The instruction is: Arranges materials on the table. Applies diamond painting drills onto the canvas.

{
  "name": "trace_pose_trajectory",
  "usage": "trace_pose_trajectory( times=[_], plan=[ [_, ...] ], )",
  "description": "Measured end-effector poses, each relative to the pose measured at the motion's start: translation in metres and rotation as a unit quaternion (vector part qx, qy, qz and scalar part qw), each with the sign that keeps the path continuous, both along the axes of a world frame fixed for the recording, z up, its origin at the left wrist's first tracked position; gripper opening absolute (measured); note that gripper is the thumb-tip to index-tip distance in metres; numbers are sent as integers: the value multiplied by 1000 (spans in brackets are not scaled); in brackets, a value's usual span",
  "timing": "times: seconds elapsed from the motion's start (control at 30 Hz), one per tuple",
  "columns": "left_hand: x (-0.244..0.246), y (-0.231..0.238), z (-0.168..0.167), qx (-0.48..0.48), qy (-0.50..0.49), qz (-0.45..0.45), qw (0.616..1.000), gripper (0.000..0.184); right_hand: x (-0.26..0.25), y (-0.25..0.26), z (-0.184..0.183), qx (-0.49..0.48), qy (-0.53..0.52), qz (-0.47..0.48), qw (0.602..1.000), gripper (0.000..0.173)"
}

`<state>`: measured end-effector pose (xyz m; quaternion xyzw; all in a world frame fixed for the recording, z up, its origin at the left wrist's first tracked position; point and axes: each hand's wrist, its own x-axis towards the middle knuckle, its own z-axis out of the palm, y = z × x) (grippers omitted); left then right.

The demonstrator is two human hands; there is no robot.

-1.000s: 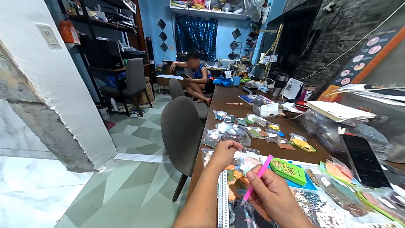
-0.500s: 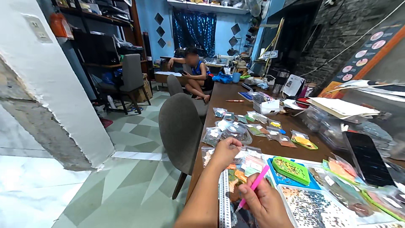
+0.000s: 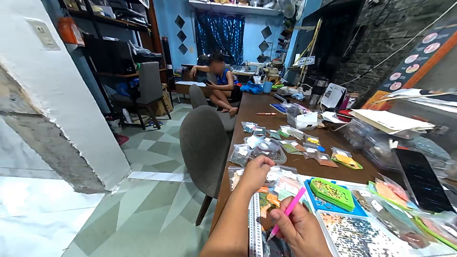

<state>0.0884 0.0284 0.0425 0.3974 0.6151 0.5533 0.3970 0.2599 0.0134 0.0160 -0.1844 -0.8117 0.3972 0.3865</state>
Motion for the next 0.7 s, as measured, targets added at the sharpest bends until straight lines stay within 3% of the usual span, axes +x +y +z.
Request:
trace_pose_trajectory(
  times=[0.7],
  plan=[
    [0,0,-2,-2,-7,0,1000,22,0,-1,-1,24,1,24,999,39]
  ],
)
